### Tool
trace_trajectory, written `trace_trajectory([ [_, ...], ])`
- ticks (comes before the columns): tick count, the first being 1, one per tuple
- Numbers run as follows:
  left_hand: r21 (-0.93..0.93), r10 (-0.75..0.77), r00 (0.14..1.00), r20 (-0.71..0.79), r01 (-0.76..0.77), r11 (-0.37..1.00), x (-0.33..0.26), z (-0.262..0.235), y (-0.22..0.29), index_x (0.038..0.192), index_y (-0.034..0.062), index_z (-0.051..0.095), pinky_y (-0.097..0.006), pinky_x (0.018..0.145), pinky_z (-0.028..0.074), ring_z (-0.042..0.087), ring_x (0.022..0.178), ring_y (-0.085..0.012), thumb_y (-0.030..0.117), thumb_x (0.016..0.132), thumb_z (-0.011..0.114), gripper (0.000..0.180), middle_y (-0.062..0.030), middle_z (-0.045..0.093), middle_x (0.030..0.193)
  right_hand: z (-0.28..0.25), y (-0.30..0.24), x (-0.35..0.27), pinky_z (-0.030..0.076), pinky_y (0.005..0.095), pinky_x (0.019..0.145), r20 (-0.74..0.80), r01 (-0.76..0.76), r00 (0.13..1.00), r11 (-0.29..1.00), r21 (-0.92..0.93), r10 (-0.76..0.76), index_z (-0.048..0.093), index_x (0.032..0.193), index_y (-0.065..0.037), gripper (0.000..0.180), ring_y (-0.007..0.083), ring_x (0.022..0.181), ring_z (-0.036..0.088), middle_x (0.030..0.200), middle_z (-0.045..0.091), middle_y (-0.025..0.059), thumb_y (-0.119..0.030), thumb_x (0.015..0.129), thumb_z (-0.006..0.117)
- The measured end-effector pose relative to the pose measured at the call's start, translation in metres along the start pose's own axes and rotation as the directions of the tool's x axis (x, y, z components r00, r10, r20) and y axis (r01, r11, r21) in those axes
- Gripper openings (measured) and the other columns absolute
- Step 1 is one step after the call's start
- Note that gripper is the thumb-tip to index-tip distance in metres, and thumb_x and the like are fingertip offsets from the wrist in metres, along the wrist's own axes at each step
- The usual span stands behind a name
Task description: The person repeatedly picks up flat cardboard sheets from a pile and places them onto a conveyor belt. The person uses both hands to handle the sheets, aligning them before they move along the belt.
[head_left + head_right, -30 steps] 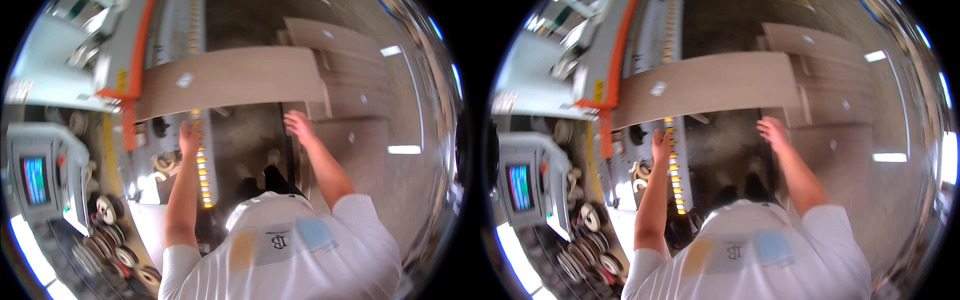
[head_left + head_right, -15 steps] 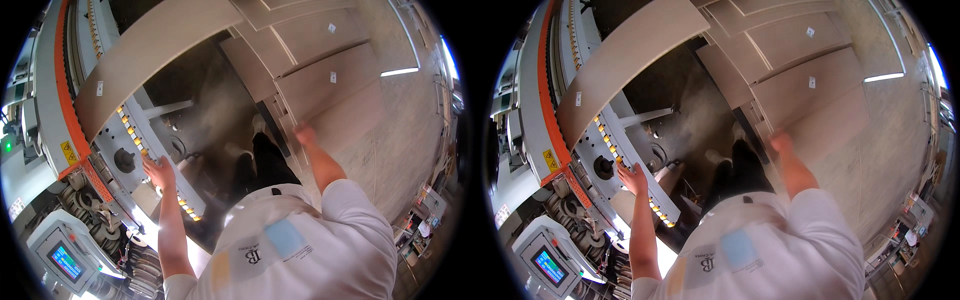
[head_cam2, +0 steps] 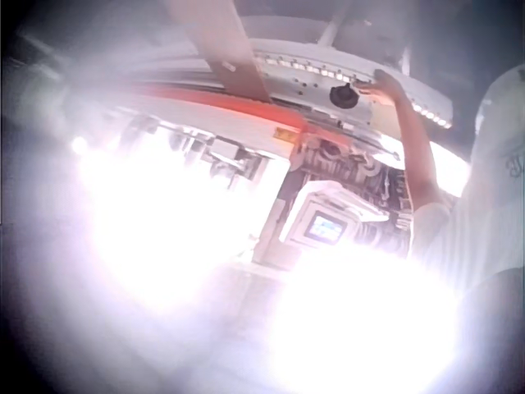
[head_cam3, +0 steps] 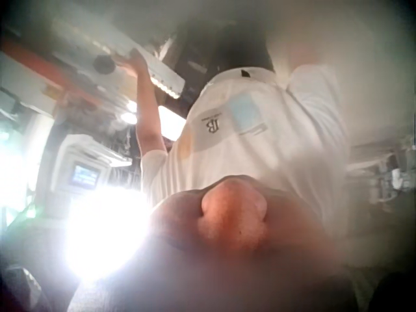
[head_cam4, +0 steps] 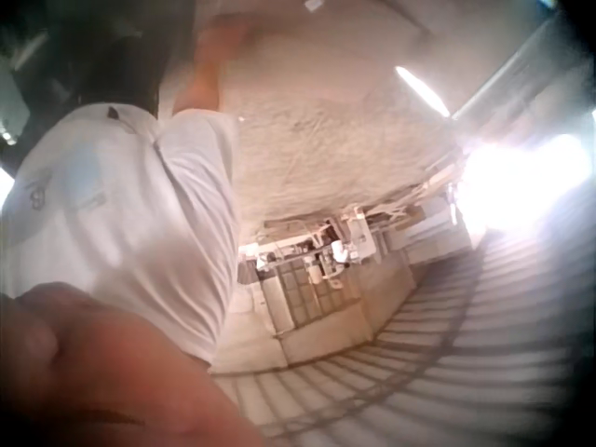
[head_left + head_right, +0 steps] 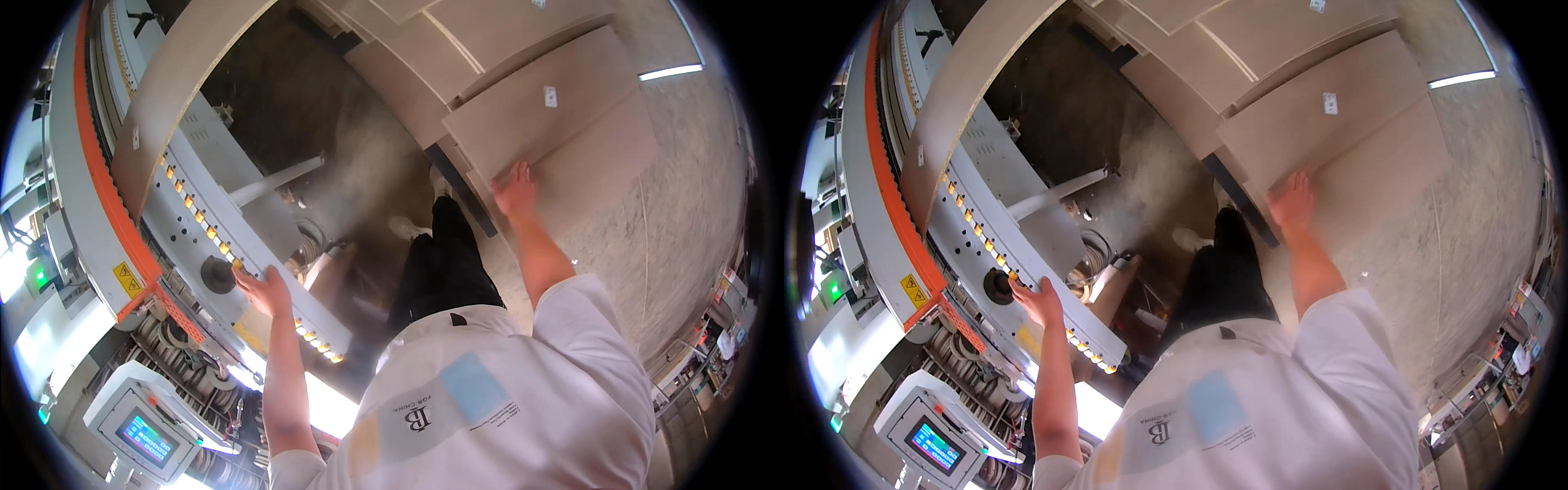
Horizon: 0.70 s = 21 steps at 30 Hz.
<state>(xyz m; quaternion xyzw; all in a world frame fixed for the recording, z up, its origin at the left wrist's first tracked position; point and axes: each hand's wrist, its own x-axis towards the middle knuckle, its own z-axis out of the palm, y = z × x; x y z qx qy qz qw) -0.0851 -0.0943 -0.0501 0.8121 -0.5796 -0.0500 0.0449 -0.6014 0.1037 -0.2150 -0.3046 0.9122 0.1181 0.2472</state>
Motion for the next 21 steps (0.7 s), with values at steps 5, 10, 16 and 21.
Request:
trace_trajectory([
  [5,-0.001,-0.023,1.0,0.013,0.023,1.0,-0.003,-0.002,0.001,0.157,0.0063,0.023,-0.05,0.101,0.048,0.05,0.132,-0.0357,0.031,0.084,0.06,0.086,-0.0156,0.04,0.15,0.067,-0.002,-0.052,0.033,0.0452,0.117,-0.115,0.069,0.993,0.944,0.323,-0.033,0.041,0.152,-0.004,0.08,0.0314,0.147,0.035,0.162,0.031,0.0178,-0.053,0.091,0.061],
  [10,-0.005,-0.02,0.999,0.033,0.021,1.0,-0.002,-0.001,-0.004,0.158,0.0057,0.022,-0.05,0.103,0.047,0.048,0.134,-0.0368,0.033,0.085,0.059,0.086,-0.0169,0.038,0.152,0.118,-0.033,-0.059,0.043,0.0463,0.106,0.453,-0.485,0.818,0.004,0.874,0.355,0.054,0.138,-0.007,0.069,0.0311,0.127,0.054,0.143,0.054,0.0127,-0.06,0.095,0.056],
  [16,0.039,0.079,0.996,-0.045,-0.077,0.996,-0.008,-0.005,-0.007,0.156,0.0047,0.025,-0.052,0.106,0.042,0.044,0.136,-0.0381,0.03,0.085,0.063,0.084,-0.0177,0.036,0.153,0.119,-0.045,-0.06,0.046,0.0477,0.1,0.659,-0.576,0.75,-0.436,0.691,0.055,0.056,0.134,-0.009,0.074,0.0276,0.112,0.06,0.126,0.063,0.0117,-0.072,0.097,0.042],
  [21,-0.055,0.591,0.793,-0.146,-0.603,0.796,-0.052,-0.006,0.024,0.152,0.0026,0.033,-0.051,0.116,0.031,0.036,0.14,-0.0407,0.016,0.084,0.07,0.078,-0.0206,0.039,0.152,0.102,-0.031,-0.091,0.05,0.0396,0.093,0.558,-0.541,0.826,-0.387,0.747,-0.077,0.059,0.127,-0.011,0.069,0.0215,0.095,0.065,0.112,0.068,0.0073,-0.071,0.096,0.047],
])
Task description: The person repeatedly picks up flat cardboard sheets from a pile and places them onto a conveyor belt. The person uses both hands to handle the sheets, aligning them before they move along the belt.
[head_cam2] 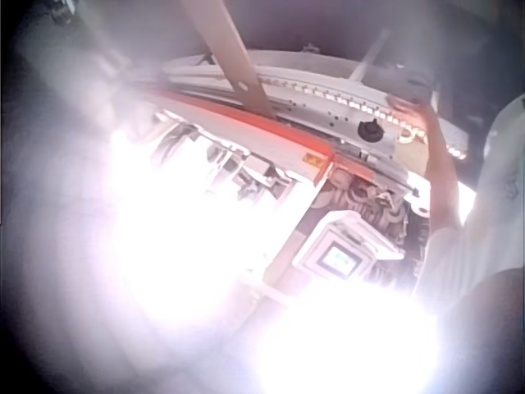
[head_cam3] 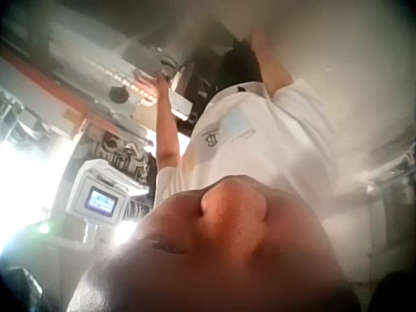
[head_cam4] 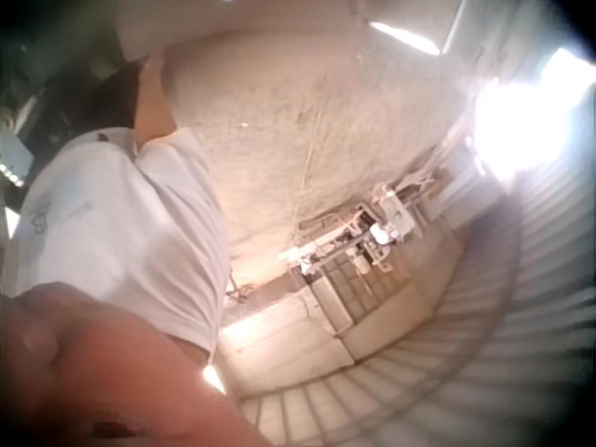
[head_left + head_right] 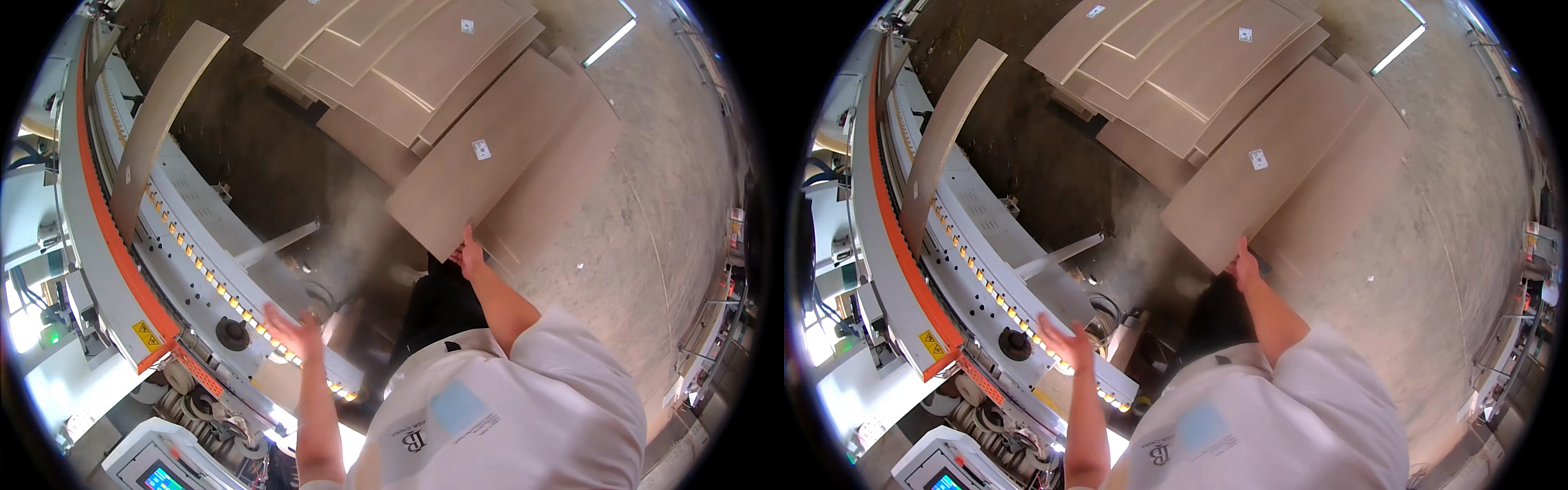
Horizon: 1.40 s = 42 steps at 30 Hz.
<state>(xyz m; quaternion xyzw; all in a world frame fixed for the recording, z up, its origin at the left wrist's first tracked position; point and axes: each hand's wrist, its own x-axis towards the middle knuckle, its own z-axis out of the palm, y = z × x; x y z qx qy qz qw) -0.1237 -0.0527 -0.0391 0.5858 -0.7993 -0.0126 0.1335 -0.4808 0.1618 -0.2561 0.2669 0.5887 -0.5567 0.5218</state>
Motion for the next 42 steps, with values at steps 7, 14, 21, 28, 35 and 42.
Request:
trace_trajectory([
  [7,-0.441,-0.085,0.635,0.768,0.621,0.648,-0.056,0.052,0.132,0.149,-0.0027,0.038,-0.046,0.11,0.04,0.05,0.13,-0.0368,0.039,0.094,0.068,0.075,-0.0237,0.047,0.145,0.022,0.015,-0.108,0.05,0.0423,0.099,0.342,-0.094,0.938,0.991,0.097,0.055,0.059,0.126,-0.014,0.059,0.0239,0.102,0.067,0.111,0.069,0.005,-0.065,0.1,0.045],
  [14,-0.498,-0.085,0.571,0.817,0.772,0.395,-0.075,0.009,0.112,0.122,-0.0015,0.059,-0.032,0.075,0.054,0.063,0.092,-0.0161,0.029,0.093,0.072,0.045,-0.0078,0.067,0.105,0.015,0.02,-0.159,0.05,0.0471,0.102,0.528,-0.312,0.779,0.94,-0.141,0.338,0.06,0.129,-0.015,0.045,0.0244,0.109,0.066,0.114,0.07,0.0029,-0.051,0.104,0.048],
  [21,-0.356,-0.271,0.496,0.825,0.828,0.433,-0.106,-0.084,0.004,0.113,-0.0011,0.063,-0.031,0.071,0.051,0.064,0.084,-0.0158,0.026,0.091,0.07,0.035,-0.0065,0.068,0.096,-0.023,-0.058,-0.079,0.053,0.042,0.095,0.269,-0.009,0.963,0.994,0.106,-0.02,0.063,0.12,-0.013,0.043,0.0216,0.101,0.066,0.107,0.068,0.0036,-0.049,0.097,0.062],
  [28,-0.654,-0.532,0.524,0.665,0.753,-0.077,-0.105,-0.12,-0.004,0.116,0.0011,0.061,-0.032,0.077,0.048,0.059,0.091,-0.0148,0.03,0.103,0.054,0.033,-0.0062,0.064,0.105,-0.026,-0.069,-0.016,0.051,0.0391,0.091,0.001,-0.007,1.0,0.997,0.074,0.007,0.058,0.127,-0.009,0.051,0.0212,0.1,0.062,0.112,0.064,0.0054,-0.048,0.095,0.066],
  [35,-0.536,-0.723,0.518,0.457,0.809,0.24,-0.099,-0.104,-0.04,0.098,-0.004,0.066,-0.037,0.071,0.047,0.056,0.077,-0.0188,0.043,0.102,0.054,0.048,-0.0092,0.062,0.084,0.005,-0.056,-0.042,0.052,0.0391,0.09,-0.012,0.001,1.0,0.994,0.108,0.0,0.058,0.13,-0.01,0.046,0.0244,0.105,0.063,0.124,0.063,0.0077,-0.042,0.097,0.066],
  [42,-0.381,-0.814,0.461,0.354,0.866,0.325,-0.145,-0.098,-0.144,0.103,-0.0037,0.069,-0.047,0.08,0.048,0.063,0.087,-0.0309,0.047,0.1,0.054,0.053,-0.0176,0.069,0.093,-0.037,-0.149,-0.062,0.054,0.0288,0.067,0.102,0.267,0.955,0.958,0.106,-0.277,0.067,0.111,-0.017,0.035,0.0135,0.082,0.066,0.095,0.07,-0.004,-0.047,0.093,0.069],
])
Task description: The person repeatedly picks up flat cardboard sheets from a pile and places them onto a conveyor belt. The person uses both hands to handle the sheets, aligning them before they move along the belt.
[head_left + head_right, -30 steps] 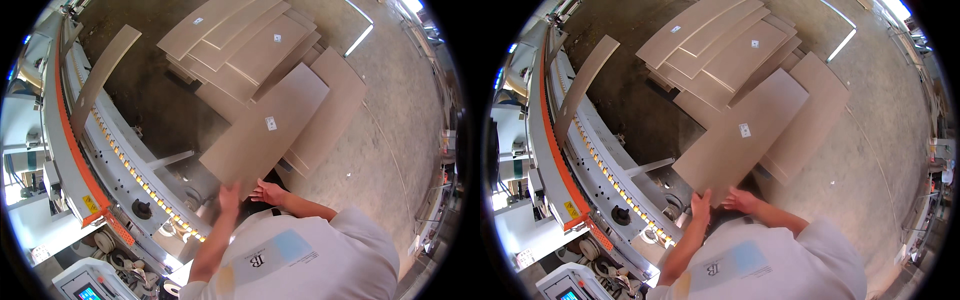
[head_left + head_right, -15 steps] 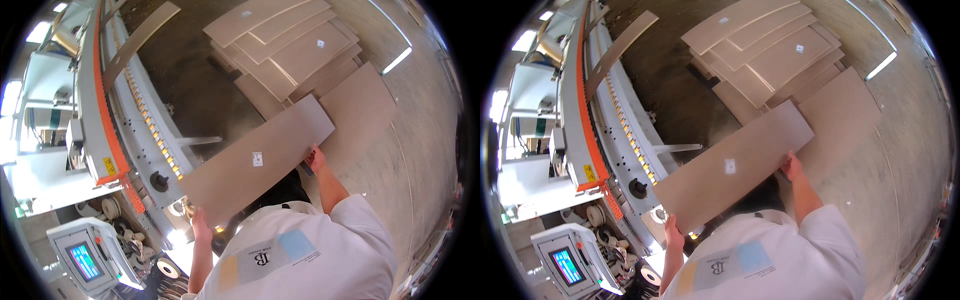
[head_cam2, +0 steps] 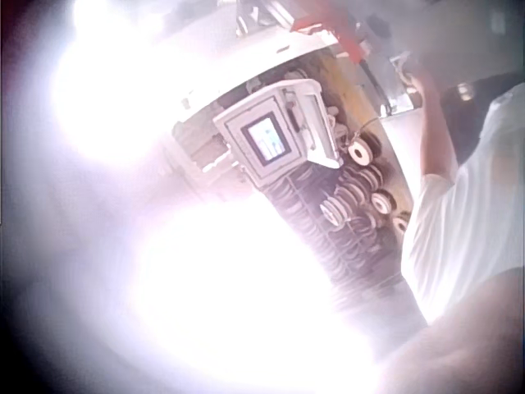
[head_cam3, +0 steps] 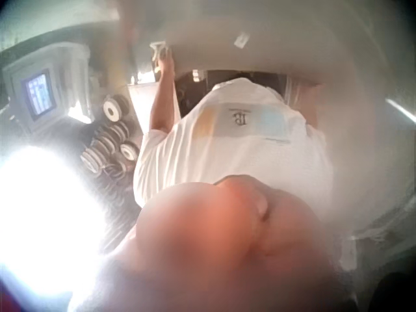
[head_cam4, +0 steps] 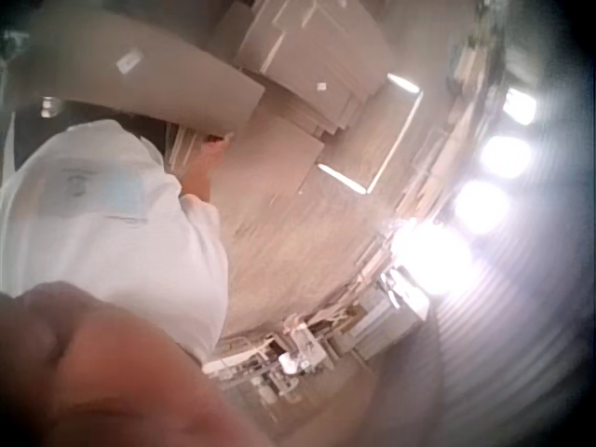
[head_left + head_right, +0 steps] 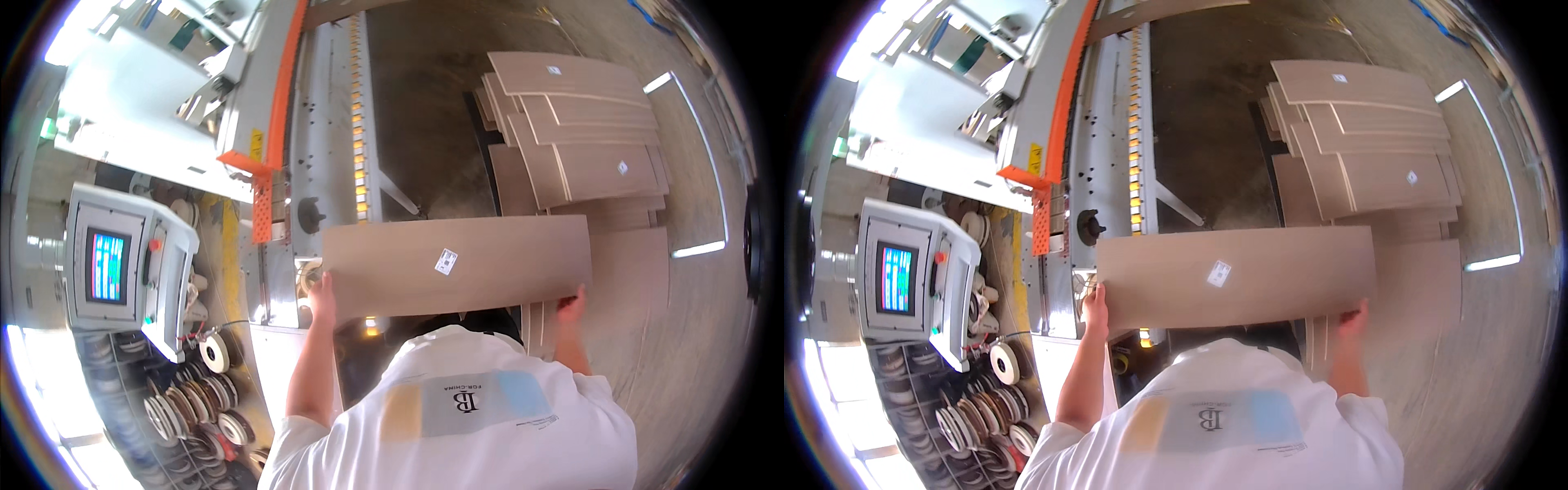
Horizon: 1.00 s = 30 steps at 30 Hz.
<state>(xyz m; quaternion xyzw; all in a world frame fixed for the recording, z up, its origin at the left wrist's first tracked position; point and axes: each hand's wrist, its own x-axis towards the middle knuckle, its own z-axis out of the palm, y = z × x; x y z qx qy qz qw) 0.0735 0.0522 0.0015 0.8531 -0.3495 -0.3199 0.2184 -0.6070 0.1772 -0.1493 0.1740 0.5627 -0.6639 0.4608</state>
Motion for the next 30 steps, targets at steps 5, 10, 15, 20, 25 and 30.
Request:
trace_trajectory([
  [5,0.217,0.195,0.957,-0.217,-0.147,0.965,0.004,-0.011,-0.004,0.116,0.0014,0.065,-0.052,0.091,0.047,0.062,0.106,-0.0394,0.043,0.095,0.059,0.047,-0.0195,0.068,0.11,0.014,-0.032,0.01,0.053,0.0279,0.063,-0.044,-0.015,0.999,0.978,-0.206,0.006,0.066,0.111,-0.018,0.038,0.0114,0.079,0.065,0.094,0.07,-0.0048,-0.05,0.092,0.07],
  [10,0.458,0.483,0.746,-0.458,-0.268,0.848,-0.018,-0.022,-0.01,0.133,0.0052,0.053,-0.05,0.105,0.039,0.047,0.13,-0.0376,0.03,0.087,0.067,0.053,-0.0142,0.055,0.137,0.061,-0.008,-0.052,0.053,0.0267,0.066,0.069,-0.043,0.996,0.978,-0.206,0.059,0.066,0.11,-0.018,0.034,0.0103,0.08,0.064,0.09,0.069,-0.0055,-0.046,0.093,0.072],
  [15,0.224,0.381,0.74,-0.555,-0.308,0.925,-0.036,0.013,-0.03,0.139,0.0049,0.047,-0.052,0.109,0.037,0.043,0.134,-0.0388,0.027,0.085,0.071,0.063,-0.0172,0.052,0.14,0.077,0.009,-0.095,0.051,0.0258,0.075,0.289,-0.175,0.912,0.914,-0.365,0.291,0.066,0.11,-0.018,0.03,0.0099,0.088,0.065,0.095,0.069,-0.0054,-0.042,0.093,0.073],
  [20,-0.422,-0.114,0.932,-0.345,-0.046,0.906,-0.037,0.04,-0.013,0.155,-0.0022,0.022,-0.039,0.101,0.047,0.061,0.116,-0.0335,0.025,0.088,0.07,0.087,-0.0207,0.059,0.133,0.133,0.014,-0.147,0.05,0.0255,0.077,0.279,-0.137,0.91,0.857,-0.497,0.308,0.065,0.112,-0.018,0.031,0.0104,0.096,0.067,0.1,0.069,-0.0054,-0.043,0.095,0.071],
  [25,-0.665,-0.091,0.964,-0.249,-0.102,0.74,-0.001,0.073,-0.013,0.159,0.0026,-0.003,-0.028,0.067,0.052,0.065,0.078,-0.0155,0.014,0.093,0.068,0.097,-0.0102,0.07,0.096,0.154,0.02,-0.12,0.051,0.0273,0.075,0.293,-0.129,0.897,0.831,-0.542,0.331,0.055,0.132,-0.013,0.043,0.0184,0.102,0.065,0.123,0.062,0.003,-0.038,0.099,0.066],
  [30,-0.749,-0.123,0.97,-0.212,-0.081,0.658,-0.009,0.069,0.021,0.159,0.007,-0.005,-0.028,0.062,0.051,0.06,0.069,-0.0136,0.011,0.093,0.067,0.098,-0.0084,0.065,0.087,0.178,0.037,-0.123,0.054,0.0257,0.072,0.303,-0.081,0.906,0.825,-0.56,0.295,0.056,0.129,-0.014,0.043,0.0155,0.105,0.066,0.118,0.064,0.0022,-0.04,0.097,0.068],
])
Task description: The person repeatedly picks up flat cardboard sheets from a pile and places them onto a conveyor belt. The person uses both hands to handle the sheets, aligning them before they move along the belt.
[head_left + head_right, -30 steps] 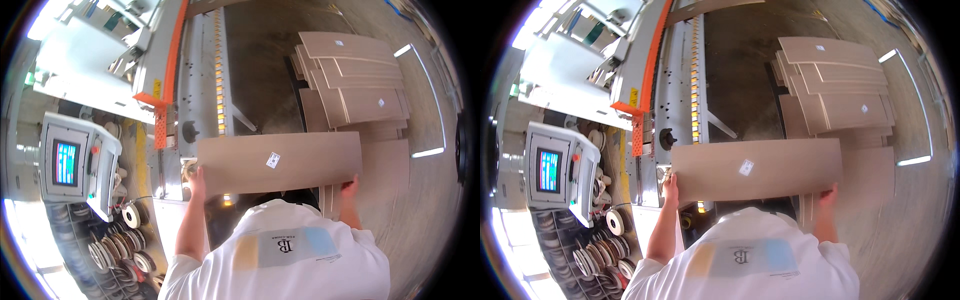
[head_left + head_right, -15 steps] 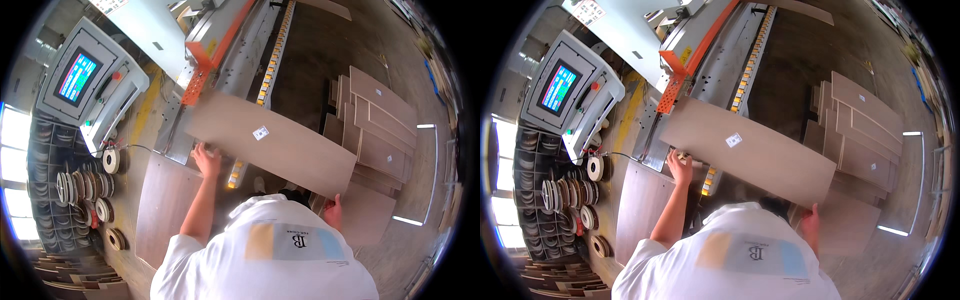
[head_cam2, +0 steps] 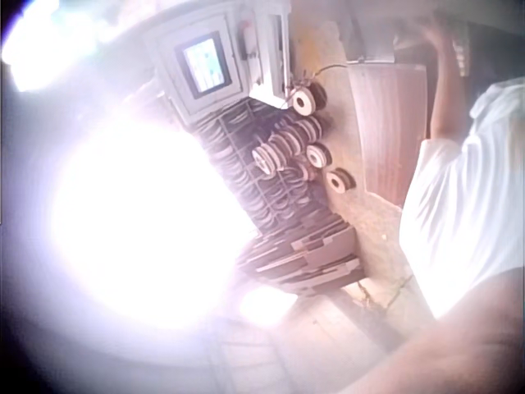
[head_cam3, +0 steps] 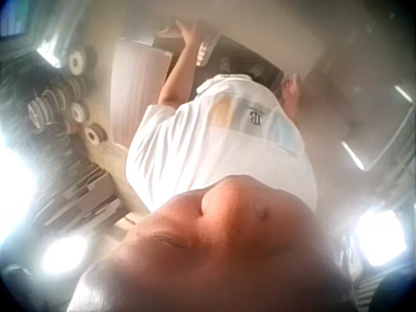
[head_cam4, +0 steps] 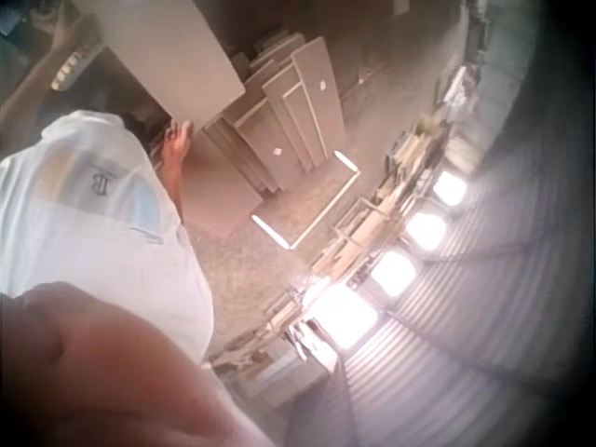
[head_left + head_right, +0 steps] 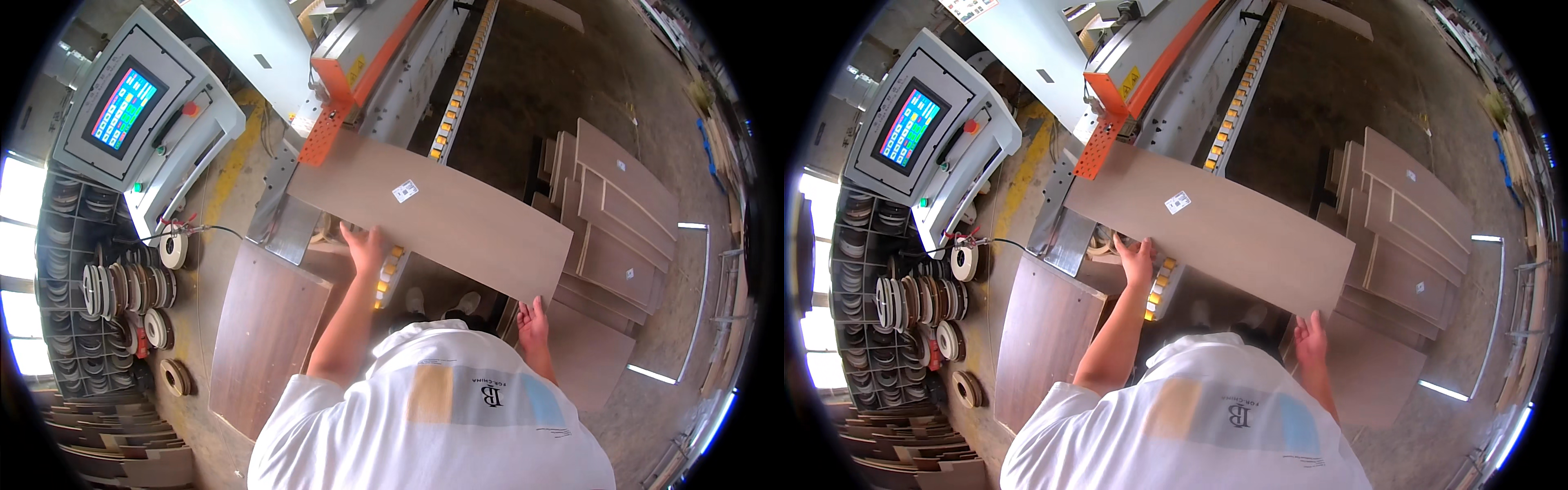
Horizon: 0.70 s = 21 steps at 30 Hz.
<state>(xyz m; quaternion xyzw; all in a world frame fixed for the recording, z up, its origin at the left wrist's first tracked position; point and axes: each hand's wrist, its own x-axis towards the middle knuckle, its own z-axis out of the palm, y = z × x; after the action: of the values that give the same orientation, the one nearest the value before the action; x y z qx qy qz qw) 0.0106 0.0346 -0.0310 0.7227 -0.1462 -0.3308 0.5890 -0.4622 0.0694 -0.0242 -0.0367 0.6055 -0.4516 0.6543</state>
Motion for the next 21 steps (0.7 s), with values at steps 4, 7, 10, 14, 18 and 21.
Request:
trace_trajectory([
  [4,-0.203,-0.065,0.998,0.024,0.069,0.977,-0.001,0.004,0.014,0.161,0.0107,-0.004,-0.03,0.063,0.052,0.059,0.067,-0.0133,0.009,0.094,0.065,0.096,-0.0081,0.065,0.087,0.011,-0.009,0.007,0.054,0.0247,0.072,-0.041,-0.009,0.999,1.0,-0.001,0.009,0.059,0.124,-0.015,0.041,0.0136,0.104,0.066,0.112,0.066,0.0012,-0.041,0.095,0.071],
  [7,-0.224,-0.07,0.997,0.022,0.073,0.972,0.005,0.01,0.018,0.162,0.0126,-0.002,-0.031,0.063,0.052,0.058,0.067,-0.0131,0.006,0.095,0.064,0.094,-0.0076,0.065,0.088,0.023,-0.023,0.009,0.053,0.0242,0.072,-0.003,-0.013,1.0,1.0,-0.006,0.013,0.06,0.122,-0.016,0.039,0.0132,0.103,0.066,0.11,0.065,0.0003,-0.04,0.094,0.072],
  [10,-0.25,-0.078,0.996,0.037,0.085,0.965,0.015,0.022,0.02,0.162,0.0136,-0.001,-0.032,0.063,0.051,0.058,0.066,-0.0134,0.003,0.094,0.063,0.094,-0.0071,0.065,0.087,0.026,-0.034,0.031,0.053,0.0245,0.074,-0.004,-0.014,1.0,1.0,-0.004,0.014,0.061,0.121,-0.017,0.038,0.013,0.103,0.066,0.111,0.066,-0.0001,-0.039,0.093,0.074],
  [14,-0.368,-0.058,0.996,0.064,0.078,0.926,0.034,0.05,0.027,0.163,0.0159,-0.001,-0.032,0.061,0.049,0.057,0.066,-0.0139,0.001,0.094,0.062,0.094,-0.007,0.065,0.086,0.045,-0.053,0.051,0.053,0.0257,0.076,-0.003,0.021,1.0,1.0,0.004,-0.021,0.061,0.12,-0.019,0.038,0.0133,0.103,0.066,0.112,0.066,-0.0009,-0.039,0.091,0.076],
  [18,-0.288,-0.013,0.996,0.084,0.037,0.957,0.059,0.078,0.035,0.163,0.0179,-0.002,-0.032,0.06,0.048,0.057,0.067,-0.0145,0.002,0.094,0.063,0.096,-0.0069,0.064,0.087,0.06,-0.075,0.08,0.051,0.0264,0.08,-0.002,0.034,0.999,0.999,-0.003,-0.034,0.057,0.13,-0.016,0.047,0.0161,0.112,0.063,0.125,0.062,0.0024,-0.039,0.093,0.075],
  [21,-0.369,-0.02,0.998,0.061,0.041,0.928,0.072,0.101,0.027,0.163,0.0194,-0.001,-0.031,0.061,0.048,0.056,0.067,-0.0152,0.001,0.094,0.064,0.096,-0.0066,0.064,0.088,0.057,-0.086,0.107,0.049,0.0279,0.085,0.053,-0.001,0.999,1.0,0.012,0.001,0.054,0.138,-0.017,0.051,0.0173,0.118,0.06,0.133,0.059,0.0016,-0.038,0.095,0.072],
])
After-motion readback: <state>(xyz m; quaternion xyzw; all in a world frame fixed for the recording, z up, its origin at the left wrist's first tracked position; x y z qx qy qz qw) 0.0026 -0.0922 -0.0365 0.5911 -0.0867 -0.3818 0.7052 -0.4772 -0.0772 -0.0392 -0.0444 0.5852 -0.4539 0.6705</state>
